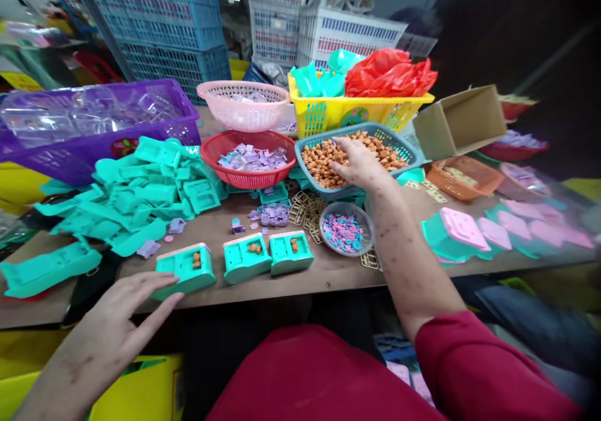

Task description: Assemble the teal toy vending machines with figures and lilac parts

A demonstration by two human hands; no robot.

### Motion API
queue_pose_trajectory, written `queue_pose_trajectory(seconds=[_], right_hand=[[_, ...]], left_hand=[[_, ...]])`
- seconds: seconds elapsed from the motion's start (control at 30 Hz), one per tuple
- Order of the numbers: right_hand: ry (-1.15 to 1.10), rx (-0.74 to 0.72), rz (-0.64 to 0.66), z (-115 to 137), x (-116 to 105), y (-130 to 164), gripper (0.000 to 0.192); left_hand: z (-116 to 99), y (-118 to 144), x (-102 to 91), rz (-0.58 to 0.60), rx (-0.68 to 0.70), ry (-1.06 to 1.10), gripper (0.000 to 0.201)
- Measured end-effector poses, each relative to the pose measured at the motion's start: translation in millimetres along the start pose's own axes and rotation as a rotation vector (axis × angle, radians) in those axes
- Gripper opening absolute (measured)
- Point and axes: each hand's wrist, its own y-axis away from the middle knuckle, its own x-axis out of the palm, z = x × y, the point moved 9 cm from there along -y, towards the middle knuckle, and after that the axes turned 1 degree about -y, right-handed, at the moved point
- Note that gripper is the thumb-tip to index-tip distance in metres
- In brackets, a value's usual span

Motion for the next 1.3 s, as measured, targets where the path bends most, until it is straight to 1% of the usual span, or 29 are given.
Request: queue_pose_trajectory(seconds=[0.03, 0.07, 0.1, 0.17, 0.2, 0.27, 0.3, 0.33, 0.37, 0.43, 0.47, 0.5, 0.57, 0.67, 0.73, 0.77, 0.83, 0.9, 0.97, 1.03, 1.1, 1.2, 1.3], right_hand=[[0.011, -0.014, -0.006, 0.9, -2.9, 4.0, 0.068], [0.008, -0.029, -0.034, 5.8, -8.5, 10.9, 0.066], [-0.018, -0.040, -0.077, 14.2, -15.6, 20.7, 0.060], [-0.133, -0.058, -0.124, 39.2, -22.3, 49.3, 0.043], [-0.216, -0.054, -0.102, 53.4, -17.5, 67.6, 0.038], [-0.332, -0.078, 0.012, 85.4, 8.6, 112.2, 0.034], [-0.345, -0.106, 0.059, 100.0, 25.1, 137.5, 0.033], [-0.324, -0.146, 0.123, 112.7, 45.3, 163.4, 0.035], [-0.278, -0.169, 0.188, 120.4, 66.6, 188.4, 0.042], [-0.246, -0.135, 0.259, 119.9, 101.6, 228.6, 0.058], [-0.254, -0.104, 0.271, 115.8, 113.7, 242.3, 0.064], [-0.272, -0.075, 0.272, 111.4, 121.9, 251.5, 0.066], [-0.319, -0.055, 0.258, 107.0, 128.9, 257.7, 0.065], [-0.369, -0.101, 0.248, 114.9, 129.2, 249.1, 0.057], [-0.381, -0.121, 0.273, 123.4, 130.9, 242.4, 0.055], [-0.384, -0.118, 0.287, 126.7, 132.1, 240.3, 0.055], [-0.385, -0.094, 0.299, 129.6, 132.3, 239.0, 0.059], [-0.386, -0.072, 0.289, 128.8, 128.7, 240.6, 0.066], [-0.409, -0.075, 0.288, 127.3, 124.0, 243.8, 0.069], [-0.450, -0.101, 0.302, 126.6, 120.9, 246.8, 0.068], [-0.479, -0.123, 0.309, 125.7, 119.7, 248.2, 0.065], [-0.490, -0.118, 0.307, 123.2, 120.5, 247.8, 0.063], [-0.495, -0.118, 0.299, 121.7, 117.7, 247.5, 0.062]], left_hand=[[-10.0, -9.5, 2.8, -0.015, 0.033, -0.024, 0.036], [-21.5, -20.1, 7.5, -0.026, 0.067, -0.040, 0.038], [-33.5, -31.4, 14.8, -0.029, 0.098, -0.051, 0.042], [-55.4, -54.3, 37.6, -0.001, 0.127, -0.061, 0.056], [-63.6, -64.7, 52.0, 0.029, 0.120, -0.066, 0.068], [-72.5, -80.7, 82.1, 0.112, 0.078, -0.106, 0.091], [-73.5, -85.4, 95.7, 0.163, 0.057, -0.140, 0.097], [-72.4, -88.0, 106.3, 0.208, 0.042, -0.175, 0.098], [-69.9, -88.9, 113.5, 0.246, 0.036, -0.204, 0.095], [-63.0, -87.1, 118.7, 0.302, 0.050, -0.222, 0.084], [-59.2, -85.3, 117.7, 0.321, 0.061, -0.214, 0.080], [-55.6, -83.3, 116.1, 0.341, 0.069, -0.204, 0.078], [-50.1, -79.8, 113.7, 0.386, 0.075, -0.190, 0.078], [-48.3, -76.3, 112.6, 0.407, 0.090, -0.187, 0.077], [-46.4, -73.5, 109.1, 0.364, 0.122, -0.201, 0.083], [-41.3, -71.6, 105.0, 0.324, 0.124, -0.223, 0.089], [-19.8, -65.8, 94.4, 0.237, 0.081, -0.292, 0.107], [10.5, -57.1, 87.6, 0.204, 0.014, -0.342, 0.118], [35.6, -48.4, 89.1, 0.234, -0.011, -0.335, 0.116], [48.8, -43.3, 93.8, 0.261, -0.016, -0.319, 0.112], [51.5, -42.7, 100.1, 0.292, -0.038, -0.331, 0.109], [49.4, -47.3, 110.7, 0.372, -0.107, -0.391, 0.108], [52.7, -53.0, 119.0, 0.447, -0.163, -0.428, 0.107]])
